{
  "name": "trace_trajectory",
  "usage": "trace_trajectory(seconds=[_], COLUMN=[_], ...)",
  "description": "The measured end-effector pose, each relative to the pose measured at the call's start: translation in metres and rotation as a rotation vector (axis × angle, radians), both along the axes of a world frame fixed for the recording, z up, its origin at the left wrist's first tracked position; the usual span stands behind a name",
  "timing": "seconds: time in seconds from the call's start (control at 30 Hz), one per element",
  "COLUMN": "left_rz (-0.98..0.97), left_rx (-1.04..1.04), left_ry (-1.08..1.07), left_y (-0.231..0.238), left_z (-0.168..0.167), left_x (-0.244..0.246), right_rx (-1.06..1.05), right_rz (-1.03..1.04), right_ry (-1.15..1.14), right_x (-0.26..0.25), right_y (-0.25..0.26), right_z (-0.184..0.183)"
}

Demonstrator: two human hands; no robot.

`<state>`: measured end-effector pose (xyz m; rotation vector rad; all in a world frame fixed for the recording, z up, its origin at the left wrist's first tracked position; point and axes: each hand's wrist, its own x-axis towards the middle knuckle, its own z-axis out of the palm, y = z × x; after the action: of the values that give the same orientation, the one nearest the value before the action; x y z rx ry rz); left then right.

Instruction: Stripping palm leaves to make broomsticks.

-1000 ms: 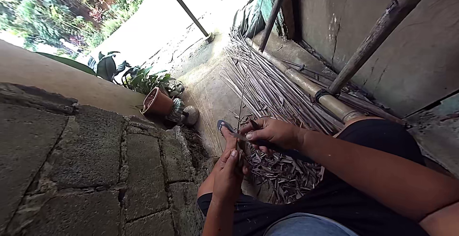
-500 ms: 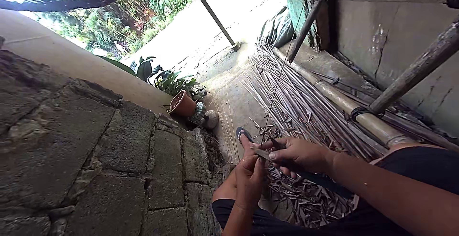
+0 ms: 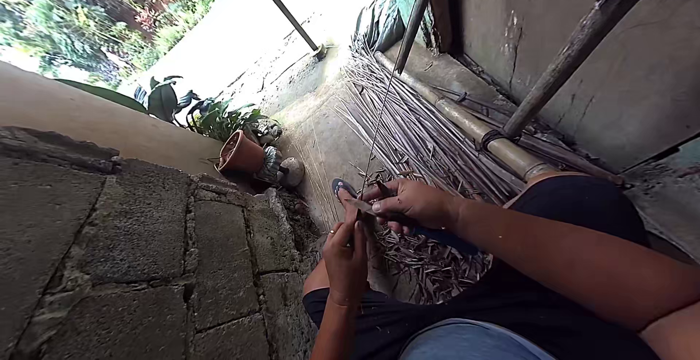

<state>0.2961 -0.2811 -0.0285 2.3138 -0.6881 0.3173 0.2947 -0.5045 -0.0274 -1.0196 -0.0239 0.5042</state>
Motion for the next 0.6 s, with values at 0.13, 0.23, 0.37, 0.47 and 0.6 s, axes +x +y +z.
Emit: trace_trajectory(seconds=[0.13, 0.23, 0.37, 0.47, 0.6], left_rz=[-0.002, -0.012, -0.022, 0.006, 0.074], left_rx=[-0.006, -0.025, -0.072, 0.0, 0.152], left_ry=[0.032, 0.064, 0.033, -0.069, -0.293], left_y=[0.002, 0.0, -0.002, 0.002, 0.004], left_z=[0.001, -0.001, -0.003, -0.004, -0.009], left_x=[-0.001, -0.003, 0.0, 0.0, -0.001], right_rx=[0.058, 0.083, 0.053, 0.074, 0.04], right_rz=[-0.226, -0.238, -0.053, -0.126, -0.047], right_ry=[0.087, 0.098, 0.059, 0.07, 0.057], right_x=[0.015, 0.015, 0.0, 0.003, 0.003], right_y=[-0.02, -0.026, -0.006, -0.009, -0.012], right_z=[0.002, 0.0, 0.001, 0.006, 0.002])
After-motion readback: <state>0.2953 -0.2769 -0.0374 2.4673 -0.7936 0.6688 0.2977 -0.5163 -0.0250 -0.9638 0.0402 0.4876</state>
